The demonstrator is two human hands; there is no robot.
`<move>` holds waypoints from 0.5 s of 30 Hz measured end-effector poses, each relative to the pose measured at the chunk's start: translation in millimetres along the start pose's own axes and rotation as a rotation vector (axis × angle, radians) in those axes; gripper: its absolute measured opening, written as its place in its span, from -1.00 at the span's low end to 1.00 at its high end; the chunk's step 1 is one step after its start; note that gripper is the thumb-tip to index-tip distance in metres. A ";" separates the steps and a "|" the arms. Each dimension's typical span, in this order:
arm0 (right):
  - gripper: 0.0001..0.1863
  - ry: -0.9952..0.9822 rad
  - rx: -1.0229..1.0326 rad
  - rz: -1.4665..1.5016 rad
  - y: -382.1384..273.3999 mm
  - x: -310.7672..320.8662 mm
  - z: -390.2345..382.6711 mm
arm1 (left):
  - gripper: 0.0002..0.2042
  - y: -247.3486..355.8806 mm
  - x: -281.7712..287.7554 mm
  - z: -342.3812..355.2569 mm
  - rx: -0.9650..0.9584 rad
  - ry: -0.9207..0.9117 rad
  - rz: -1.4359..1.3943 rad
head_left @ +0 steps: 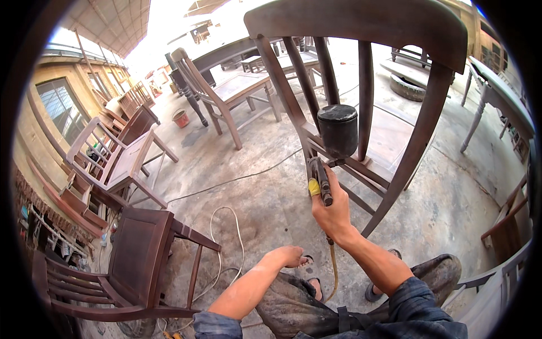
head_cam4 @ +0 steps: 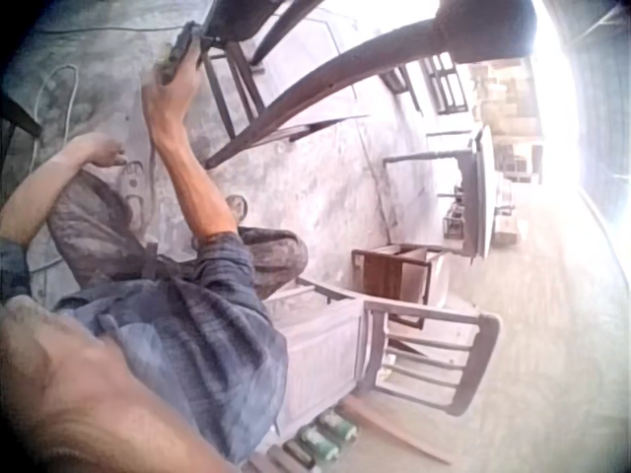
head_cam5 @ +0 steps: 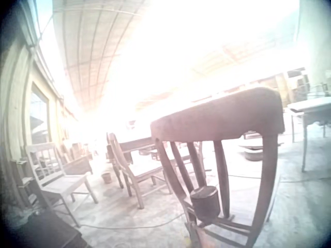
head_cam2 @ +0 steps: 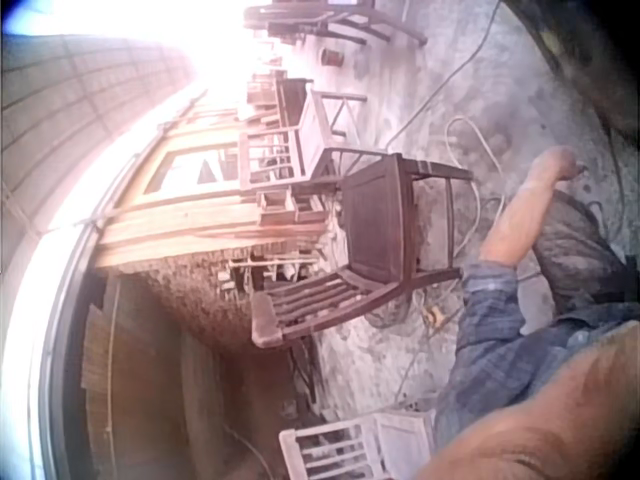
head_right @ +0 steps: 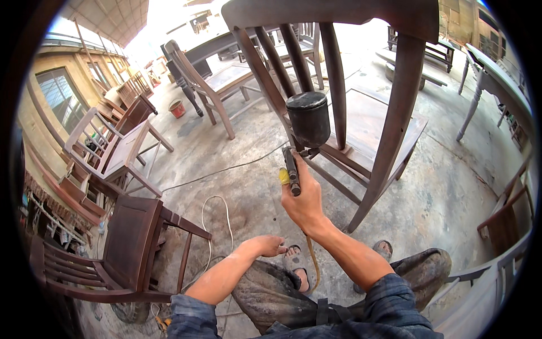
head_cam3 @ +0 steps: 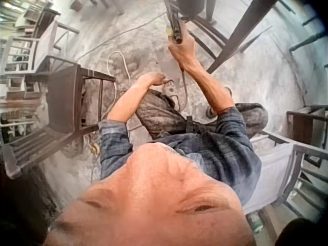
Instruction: The person uses a spray gun to apply a light-colored finish to a wooden chair. They rotate the chair to coat the legs, seat frame, and backrest evenly, then set the chair upright and continue spraying the back slats and top rail.
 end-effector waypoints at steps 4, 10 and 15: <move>-0.39 0.007 0.096 0.025 -35.7 0.3 21.1 | -0.53 -3.6 -3.0 2.6 -0.012 -0.020 0.021; -0.38 -0.037 0.167 0.123 -112.9 -9.1 71.9 | -0.51 -19.3 -12.9 9.6 -0.007 -0.058 0.002; -0.36 0.075 0.481 0.212 -135.8 1.7 101.0 | -0.50 -24.7 -11.6 20.5 0.087 -0.175 0.031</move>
Point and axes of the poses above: each hand's wrist, its own z-axis towards the middle knuckle, its own x-axis out of the back of the hand, y = z × x, the point moved 4 cm from there along z, towards the middle knuckle, and after that the axes turned 5 degrees about y, right-handed, at the moved point
